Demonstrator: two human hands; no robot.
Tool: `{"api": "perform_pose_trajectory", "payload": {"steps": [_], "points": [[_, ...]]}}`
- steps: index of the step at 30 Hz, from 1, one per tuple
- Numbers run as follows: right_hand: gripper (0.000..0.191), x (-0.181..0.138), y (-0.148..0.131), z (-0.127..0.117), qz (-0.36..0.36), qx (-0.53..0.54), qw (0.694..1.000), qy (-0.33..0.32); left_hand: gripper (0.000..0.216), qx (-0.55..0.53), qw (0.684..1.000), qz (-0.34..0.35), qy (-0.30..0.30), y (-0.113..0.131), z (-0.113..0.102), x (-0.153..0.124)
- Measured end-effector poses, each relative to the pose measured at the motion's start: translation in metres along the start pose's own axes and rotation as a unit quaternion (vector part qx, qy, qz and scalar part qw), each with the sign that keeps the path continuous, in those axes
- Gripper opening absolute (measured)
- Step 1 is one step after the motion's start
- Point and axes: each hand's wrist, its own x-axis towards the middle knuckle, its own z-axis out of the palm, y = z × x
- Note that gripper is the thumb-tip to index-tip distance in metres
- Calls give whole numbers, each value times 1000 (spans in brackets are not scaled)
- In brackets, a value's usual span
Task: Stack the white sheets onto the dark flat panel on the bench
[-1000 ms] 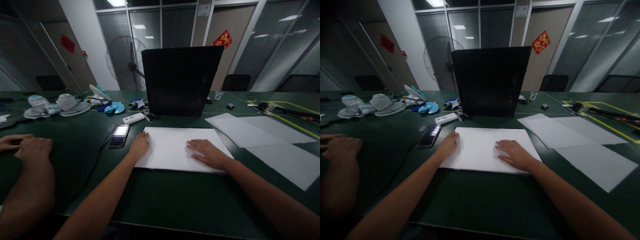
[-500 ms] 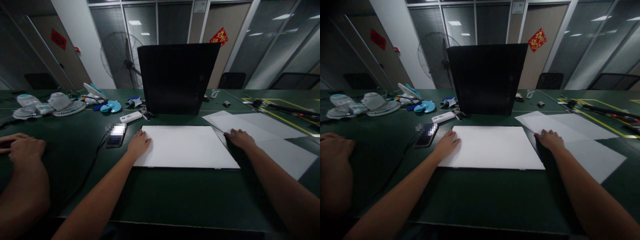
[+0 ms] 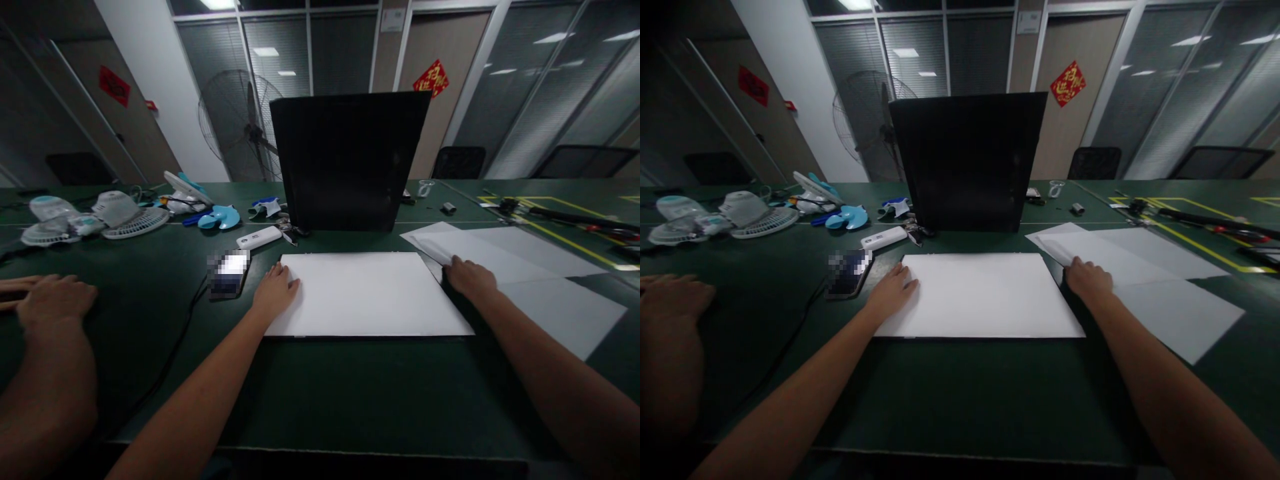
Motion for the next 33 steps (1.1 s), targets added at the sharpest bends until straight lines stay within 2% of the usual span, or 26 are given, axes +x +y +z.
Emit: {"api": "perform_pose_trajectory", "payload": {"steps": [10, 14, 21, 23, 25, 27, 28, 31, 33], "points": [[62, -26, -19, -42, -12, 39, 995, 92, 56, 1, 1000, 1, 8, 0, 1, 0], [66, -45, -44, -58, -33, 91, 986, 133, 58, -5, 1000, -4, 10, 0, 2, 0], [64, -108, -114, -72, -153, 168, 973, 29, 62, -14, 1000, 3, -7, -2, 5, 0], [65, -126, -127, -74, -217, 231, 948, -16, 61, -14, 1000, 9, -8, -3, 5, 1], [65, -136, -133, -75, -300, 311, 899, -67, 60, -12, 1000, 11, -6, -3, 6, 1], [63, -135, -132, -73, -351, 344, 867, -74, 60, -9, 1000, 13, -4, -4, 7, 1], [61, -130, -128, -71, -360, 329, 871, -55, 60, -7, 1000, 13, -4, -4, 7, 1], [58, -105, -109, -60, -340, 198, 919, 26, 59, -3, 1000, 9, -4, -3, 7, 1], [57, -85, -94, -52, -325, 111, 938, 41, 59, -3, 1000, 8, -5, -3, 6, 1]]}}
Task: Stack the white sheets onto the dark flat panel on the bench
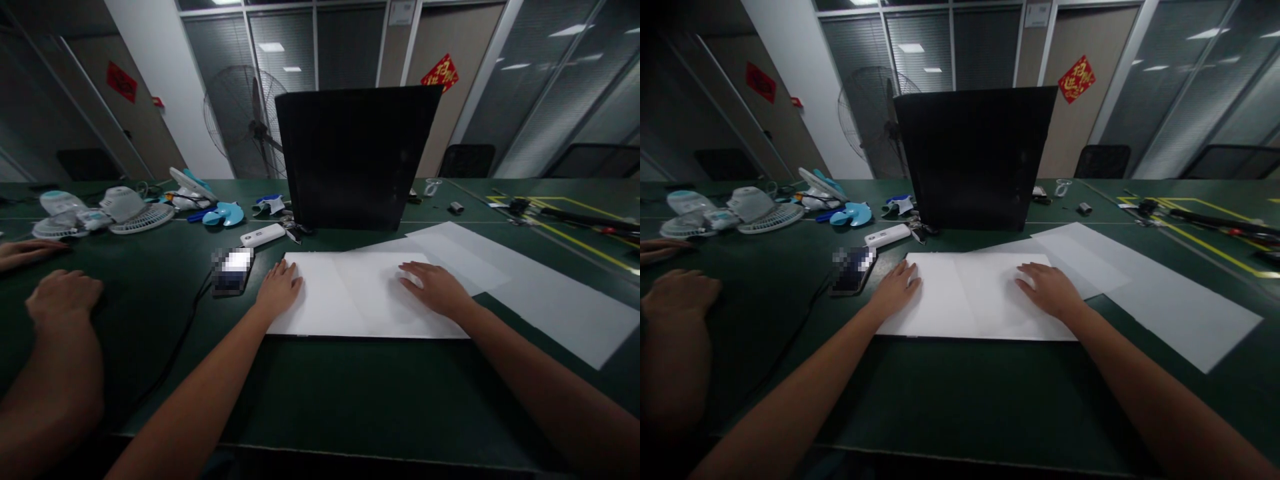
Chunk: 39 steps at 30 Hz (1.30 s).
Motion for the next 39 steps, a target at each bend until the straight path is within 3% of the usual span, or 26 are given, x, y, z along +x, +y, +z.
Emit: {"api": "perform_pose_trajectory", "payload": {"steps": [3, 5, 10, 14, 18, 21, 25, 29, 34, 39], "points": [[59, 3, 22, 4, 20, -49, 998, -40, 59, 1, 1000, 0, -2, 0, 0, 0], [62, 2, 21, 4, 29, -53, 997, -54, 58, 1, 1000, -2, -2, 0, 0, 0], [69, -5, -24, 2, -35, -28, 998, -48, 60, -24, 1000, 2, 0, -1, 2, 0], [69, -12, -62, 0, -105, 19, 992, -63, 77, -41, 999, -14, -8, -1, 1, 0], [63, -15, -74, 3, -165, 58, 983, -57, 87, -29, 999, -15, -19, -1, 0, 1], [58, -11, -58, 11, -155, 57, 986, -15, 79, -27, 999, -15, -22, -3, 0, 2], [53, -1, -13, 22, -104, 22, 994, 21, 64, -21, 999, -18, -18, -3, 1, 4], [46, 5, 24, 25, -85, 45, 995, 16, 56, -8, 1000, -14, 4, -3, 5, 4], [45, 7, 33, 23, -93, 94, 991, 2, 55, 21, 1000, 11, 19, -7, 8, 3], [51, 11, 73, 26, -35, 42, 998, 22, 56, 31, 999, 22, 15, -7, 3, 1]]}}
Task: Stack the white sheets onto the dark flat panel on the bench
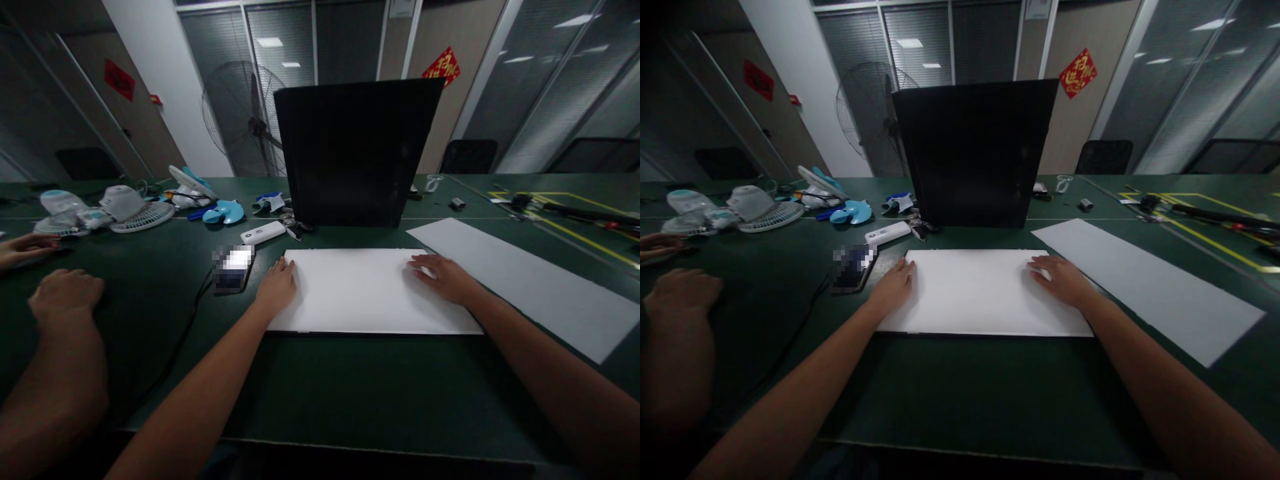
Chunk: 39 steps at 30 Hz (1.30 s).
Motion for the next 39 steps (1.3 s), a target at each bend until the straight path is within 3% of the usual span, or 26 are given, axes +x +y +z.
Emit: {"api": "perform_pose_trajectory", "payload": {"steps": [5, 9, 16, 23, 27, 31, 34, 39], "points": [[66, -12, 75, -4, 209, -107, 972, 7, 54, 9, 1000, -7, 1, 4, -3, -1], [80, -23, 99, -5, 304, -114, 945, -31, 53, 0, 1000, -4, 5, 5, -4, -2], [57, -18, 84, -12, 314, -112, 942, -43, 55, -31, 999, -13, 0, 7, -7, -3], [66, -17, 49, -36, 336, -148, 927, 74, 55, -32, 999, -20, -9, 8, -9, -4], [60, -11, 7, -43, 263, -180, 940, 120, 54, -32, 999, -30, -5, 9, -8, -4], [38, -10, -42, -41, 8, -126, 992, 25, 56, -30, 999, -30, -5, 9, -6, -3], [29, -12, -79, -36, -157, -47, 986, -41, 55, -33, 999, -29, 1, 8, -5, -4], [28, -13, -117, -28, -260, 17, 961, -90, 55, -85, 996, -28, 14, 6, -6, -2]]}}
